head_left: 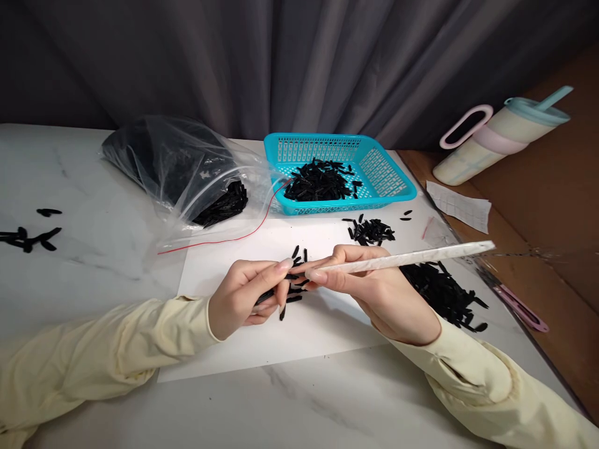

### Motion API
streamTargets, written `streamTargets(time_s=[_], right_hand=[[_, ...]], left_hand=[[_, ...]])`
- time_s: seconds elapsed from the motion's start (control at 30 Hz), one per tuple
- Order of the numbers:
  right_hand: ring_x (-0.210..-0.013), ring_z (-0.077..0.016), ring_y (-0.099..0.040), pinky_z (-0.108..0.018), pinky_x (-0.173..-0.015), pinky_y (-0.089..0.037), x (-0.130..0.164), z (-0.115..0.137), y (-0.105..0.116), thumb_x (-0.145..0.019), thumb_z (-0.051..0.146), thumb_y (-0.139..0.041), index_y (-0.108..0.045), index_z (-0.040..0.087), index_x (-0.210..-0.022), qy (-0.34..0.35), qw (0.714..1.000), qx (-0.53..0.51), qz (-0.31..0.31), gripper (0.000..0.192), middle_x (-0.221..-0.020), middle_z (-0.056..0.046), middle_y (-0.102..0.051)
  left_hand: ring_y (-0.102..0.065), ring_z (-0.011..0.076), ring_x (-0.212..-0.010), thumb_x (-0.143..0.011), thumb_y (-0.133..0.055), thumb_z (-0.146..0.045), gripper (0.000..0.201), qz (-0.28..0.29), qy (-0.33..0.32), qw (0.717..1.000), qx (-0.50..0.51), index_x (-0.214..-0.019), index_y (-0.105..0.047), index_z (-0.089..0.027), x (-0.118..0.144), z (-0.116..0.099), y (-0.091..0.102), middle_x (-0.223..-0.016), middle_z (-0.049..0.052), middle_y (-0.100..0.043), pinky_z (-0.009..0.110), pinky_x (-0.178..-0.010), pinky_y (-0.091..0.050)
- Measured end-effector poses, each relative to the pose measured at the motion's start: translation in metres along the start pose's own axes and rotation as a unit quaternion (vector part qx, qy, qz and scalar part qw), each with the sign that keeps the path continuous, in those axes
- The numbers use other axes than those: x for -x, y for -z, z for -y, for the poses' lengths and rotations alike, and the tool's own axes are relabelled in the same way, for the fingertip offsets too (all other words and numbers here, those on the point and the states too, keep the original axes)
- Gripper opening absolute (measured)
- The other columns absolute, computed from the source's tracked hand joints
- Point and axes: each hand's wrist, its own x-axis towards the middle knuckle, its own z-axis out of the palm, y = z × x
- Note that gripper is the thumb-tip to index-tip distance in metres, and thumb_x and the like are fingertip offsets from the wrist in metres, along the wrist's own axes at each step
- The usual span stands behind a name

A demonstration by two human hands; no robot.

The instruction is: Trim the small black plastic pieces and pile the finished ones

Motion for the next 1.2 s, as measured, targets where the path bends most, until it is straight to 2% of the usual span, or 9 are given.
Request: streamTargets(time_s=[0.2, 0.4, 0.5, 0.63, 0.97, 1.07, 1.2], right_hand=[[-0.087, -0.0207, -0.068, -0.036, -0.078, -0.053, 0.000, -0.007, -0.002, -0.076, 0.019, -0.069, -0.057, 0.015, -0.061, 0.021, 0.999, -0.024, -0.006, 0.019, -0.090, -0.007, -0.073], [-0.082, -0.0190, -0.068, -0.032, -0.074, -0.054, 0.001, -0.009, -0.006, -0.076, 0.019, -0.069, -0.058, 0.015, -0.062, 0.032, 0.999, -0.024, -0.028, 0.018, -0.090, -0.007, -0.073], [-0.087, -0.0195, -0.068, -0.032, -0.077, -0.054, 0.001, -0.007, -0.004, -0.075, 0.019, -0.070, -0.059, 0.015, -0.063, 0.035, 0.999, -0.013, -0.017, 0.016, -0.091, -0.007, -0.073], [-0.088, -0.0194, -0.067, -0.032, -0.078, -0.053, -0.001, -0.003, 0.000, -0.074, 0.019, -0.071, -0.060, 0.015, -0.062, 0.012, 1.000, -0.017, 0.016, 0.016, -0.091, -0.007, -0.073], [-0.073, -0.0163, -0.067, -0.029, -0.072, -0.052, -0.006, 0.003, 0.003, -0.069, 0.018, -0.073, -0.062, 0.016, -0.058, -0.058, 0.996, -0.061, 0.017, 0.016, -0.076, -0.003, -0.073], [-0.074, -0.0169, -0.067, -0.031, -0.073, -0.052, -0.003, 0.006, 0.002, -0.071, 0.018, -0.072, -0.058, 0.017, -0.056, -0.040, 0.998, -0.042, 0.010, 0.020, -0.074, -0.002, -0.072], [-0.082, -0.0186, -0.068, -0.032, -0.076, -0.051, 0.002, 0.013, -0.001, -0.073, 0.019, -0.071, -0.053, 0.017, -0.054, 0.002, 0.999, 0.032, 0.004, 0.026, -0.084, -0.003, -0.073]], left_hand=[[-0.024, 0.0015, -0.030, -0.086, -0.050, -0.041, 0.043, -0.010, -0.007, 1.000, 0.014, -0.053, -0.051, -0.013, -0.001, -0.002, -0.001, -0.040, -0.007, -0.029, 0.012, -0.027, -0.017], [-0.024, 0.0013, -0.030, -0.085, -0.050, -0.042, 0.042, -0.015, -0.007, 1.000, 0.024, -0.055, -0.052, -0.013, -0.002, -0.002, -0.002, -0.040, -0.008, -0.029, 0.011, -0.027, -0.018], [-0.023, 0.0014, -0.030, -0.085, -0.050, -0.042, 0.042, -0.015, -0.005, 1.000, 0.024, -0.055, -0.052, -0.014, -0.002, -0.002, -0.001, -0.040, -0.008, -0.028, 0.011, -0.027, -0.018], [-0.024, 0.0015, -0.030, -0.085, -0.050, -0.043, 0.044, -0.006, -0.005, 1.000, 0.014, -0.054, -0.051, -0.013, -0.002, -0.001, -0.001, -0.040, -0.007, -0.029, 0.012, -0.027, -0.018], [-0.022, 0.0014, -0.030, -0.085, -0.049, -0.044, 0.044, 0.005, -0.008, 1.000, -0.011, -0.054, -0.050, -0.013, 0.000, 0.000, 0.000, -0.041, -0.008, -0.028, 0.014, -0.028, -0.016], [-0.021, 0.0018, -0.030, -0.084, -0.050, -0.045, 0.045, 0.000, -0.008, 1.000, -0.023, -0.052, -0.049, -0.014, 0.000, 0.000, 0.000, -0.039, -0.008, -0.027, 0.015, -0.028, -0.015], [-0.021, 0.0022, -0.030, -0.084, -0.050, -0.044, 0.046, -0.003, -0.011, 0.999, -0.041, -0.049, -0.047, -0.014, -0.001, -0.001, -0.001, -0.038, -0.008, -0.025, 0.016, -0.029, -0.014]])
